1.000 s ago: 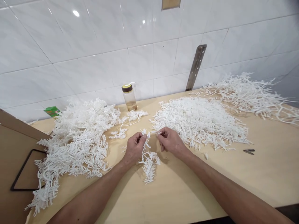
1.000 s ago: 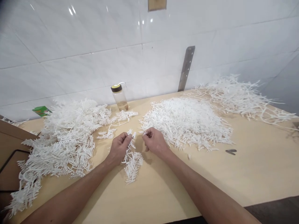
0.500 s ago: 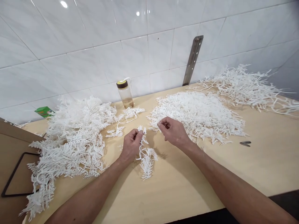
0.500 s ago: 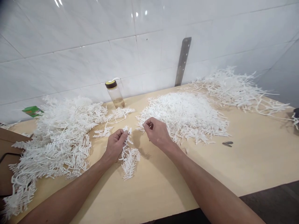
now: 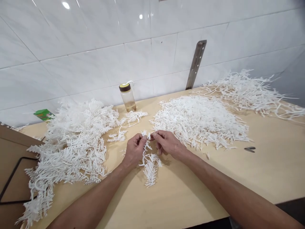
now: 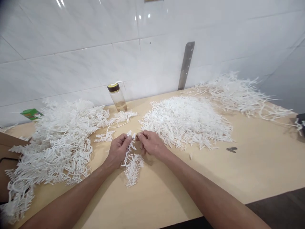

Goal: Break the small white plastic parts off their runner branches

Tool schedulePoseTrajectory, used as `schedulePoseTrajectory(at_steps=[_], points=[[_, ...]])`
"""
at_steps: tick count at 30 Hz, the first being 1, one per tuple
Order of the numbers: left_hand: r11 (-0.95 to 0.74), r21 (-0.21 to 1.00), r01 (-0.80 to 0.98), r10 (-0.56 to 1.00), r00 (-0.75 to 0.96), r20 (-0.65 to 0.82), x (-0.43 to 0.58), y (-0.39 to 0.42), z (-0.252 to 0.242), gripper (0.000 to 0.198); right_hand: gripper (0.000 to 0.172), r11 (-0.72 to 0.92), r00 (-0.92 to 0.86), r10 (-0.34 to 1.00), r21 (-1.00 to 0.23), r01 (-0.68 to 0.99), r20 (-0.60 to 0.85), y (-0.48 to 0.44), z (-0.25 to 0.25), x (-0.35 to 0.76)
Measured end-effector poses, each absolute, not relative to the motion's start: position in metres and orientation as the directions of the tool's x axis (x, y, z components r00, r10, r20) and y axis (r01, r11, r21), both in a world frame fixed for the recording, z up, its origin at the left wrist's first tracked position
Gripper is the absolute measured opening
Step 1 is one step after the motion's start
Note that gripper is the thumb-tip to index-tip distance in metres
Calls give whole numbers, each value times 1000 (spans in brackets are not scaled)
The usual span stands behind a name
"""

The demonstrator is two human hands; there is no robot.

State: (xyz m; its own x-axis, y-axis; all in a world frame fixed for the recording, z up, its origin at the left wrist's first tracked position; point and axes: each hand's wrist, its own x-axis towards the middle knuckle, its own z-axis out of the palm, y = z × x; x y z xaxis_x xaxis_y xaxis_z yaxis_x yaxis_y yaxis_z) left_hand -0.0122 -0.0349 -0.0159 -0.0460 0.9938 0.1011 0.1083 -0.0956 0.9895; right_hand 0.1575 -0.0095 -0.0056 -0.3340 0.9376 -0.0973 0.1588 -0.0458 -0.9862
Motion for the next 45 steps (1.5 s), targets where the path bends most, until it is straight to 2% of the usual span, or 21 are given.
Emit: schedulePoseTrajectory(at_steps=[7, 16, 22, 29, 35, 45], points=[[-116, 986, 123, 993, -20, 119, -12, -35, -16, 32, 37, -14, -390, 919, -994, 106, -54, -10, -14, 152], [-120, 964, 236, 988, -66, 140, -12, -33, -15, 32, 18, -12, -322, 946, -997, 82, -38, -12, -7, 149], [-99, 974, 206, 989, -85, 118, -11, -32, -13, 36, 15, -15, -299, 954, -998, 57, -32, -13, -4, 146], [-71, 978, 197, 989, -115, 95, -9, -33, -9, 37, 11, 26, -267, 964, -993, 113, -5, -12, -14, 143], [-62, 982, 180, 986, -143, 89, -11, -34, -11, 35, 9, 9, -290, 956, -979, 202, -51, -11, -14, 142], [-115, 931, 347, 982, -103, 159, -16, -37, -8, 35, 6, -13, -191, 979, -952, 305, -75, -6, -13, 140]])
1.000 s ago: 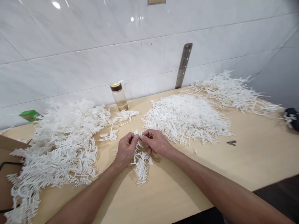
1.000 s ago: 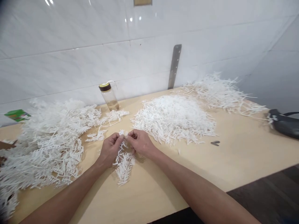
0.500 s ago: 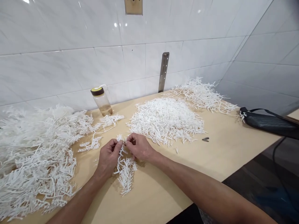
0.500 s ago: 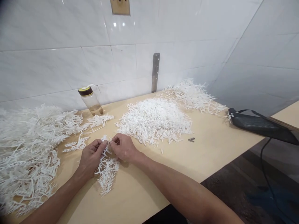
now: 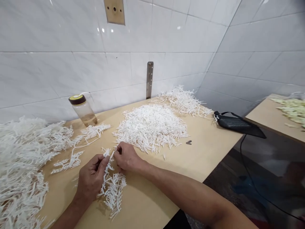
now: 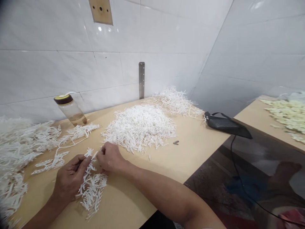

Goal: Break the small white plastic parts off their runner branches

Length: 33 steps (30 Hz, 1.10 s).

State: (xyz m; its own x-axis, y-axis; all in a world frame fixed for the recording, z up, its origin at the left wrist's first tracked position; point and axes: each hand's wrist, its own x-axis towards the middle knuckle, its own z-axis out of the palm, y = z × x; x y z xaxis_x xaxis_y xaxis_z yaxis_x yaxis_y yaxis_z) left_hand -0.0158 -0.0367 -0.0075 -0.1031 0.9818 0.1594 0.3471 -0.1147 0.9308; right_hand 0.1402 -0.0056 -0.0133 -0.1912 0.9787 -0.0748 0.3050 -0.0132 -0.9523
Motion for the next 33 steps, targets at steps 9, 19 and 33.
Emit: schedulePoseTrajectory(at_steps=[9, 19, 33], points=[[-25, 979, 200, 985, -164, 59, -14, -30, -15, 39, 9, -71, -275, 957, -993, 99, -96, -5, -6, 149], [-95, 983, 155, 989, -102, 111, -12, -34, -20, 34, 19, 89, -190, 979, -993, 82, 72, -5, -6, 166], [-87, 993, 81, 993, -68, 92, -8, -39, -11, 37, 16, 301, 49, 903, -707, 640, 428, 11, 5, 193]])
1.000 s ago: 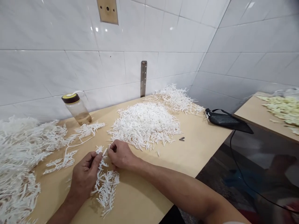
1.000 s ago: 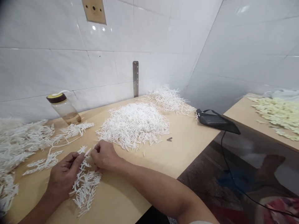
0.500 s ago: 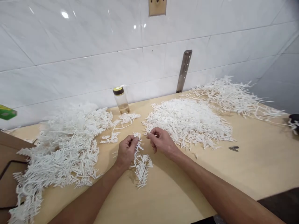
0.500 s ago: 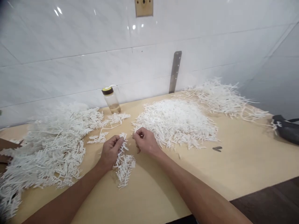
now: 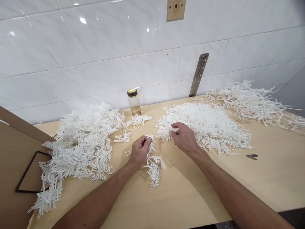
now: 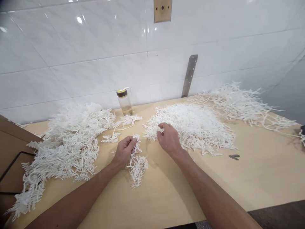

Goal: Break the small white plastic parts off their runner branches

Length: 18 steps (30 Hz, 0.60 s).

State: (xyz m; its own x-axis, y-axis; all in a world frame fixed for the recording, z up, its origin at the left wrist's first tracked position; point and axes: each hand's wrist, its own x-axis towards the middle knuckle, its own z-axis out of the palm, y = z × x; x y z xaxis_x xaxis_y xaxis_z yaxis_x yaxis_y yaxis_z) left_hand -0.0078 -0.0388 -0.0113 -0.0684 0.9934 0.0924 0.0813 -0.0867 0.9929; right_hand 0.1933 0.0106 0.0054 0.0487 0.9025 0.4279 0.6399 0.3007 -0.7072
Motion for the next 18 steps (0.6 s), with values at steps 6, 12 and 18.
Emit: schedulePoseTrajectory(at_steps=[6, 12, 18], points=[[-150, 979, 139, 987, -32, 155, -9, -38, -15, 38, 29, 193, -239, 966, -891, 410, 99, -10, 12, 170], [-130, 973, 189, 991, -16, 135, -9, -37, -18, 30, 28, 77, -322, 947, -977, 200, 9, -17, 2, 158], [-112, 971, 211, 991, -50, 126, -6, -39, -11, 32, 23, 212, -205, 968, -914, 347, 146, -17, -4, 154]])
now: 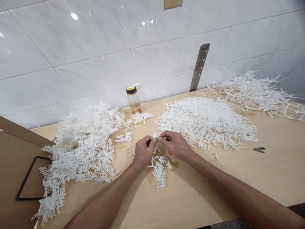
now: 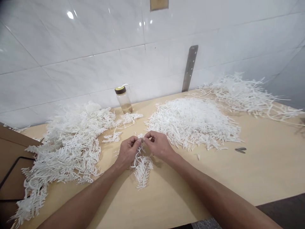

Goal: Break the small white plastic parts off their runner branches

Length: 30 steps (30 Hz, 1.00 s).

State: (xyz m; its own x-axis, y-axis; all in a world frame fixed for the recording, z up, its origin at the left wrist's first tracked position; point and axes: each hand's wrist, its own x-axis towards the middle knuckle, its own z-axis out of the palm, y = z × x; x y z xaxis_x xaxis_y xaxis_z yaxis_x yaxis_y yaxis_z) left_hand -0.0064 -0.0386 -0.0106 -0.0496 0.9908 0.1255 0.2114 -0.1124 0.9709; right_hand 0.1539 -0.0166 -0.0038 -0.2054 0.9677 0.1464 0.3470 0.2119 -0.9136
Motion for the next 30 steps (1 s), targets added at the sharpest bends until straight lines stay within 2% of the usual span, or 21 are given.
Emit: schedulePoseTrajectory(at_steps=[8, 15, 23, 30], points=[[-66, 979, 195, 997, -36, 74, -8, -38, -11, 37, 21, 322, -171, 947, -809, 491, 273, -14, -7, 153], [-90, 958, 272, 995, -5, 95, -8, -40, -9, 34, 16, 258, -121, 966, -828, 497, 228, -19, -2, 150], [-157, 917, 367, 978, -71, 196, -4, -38, -12, 32, 10, 434, -179, 898, -738, 516, 402, -18, -12, 150], [-162, 905, 393, 978, -57, 200, -3, -37, -15, 31, 8, 416, -171, 906, -749, 515, 386, -18, -12, 147]])
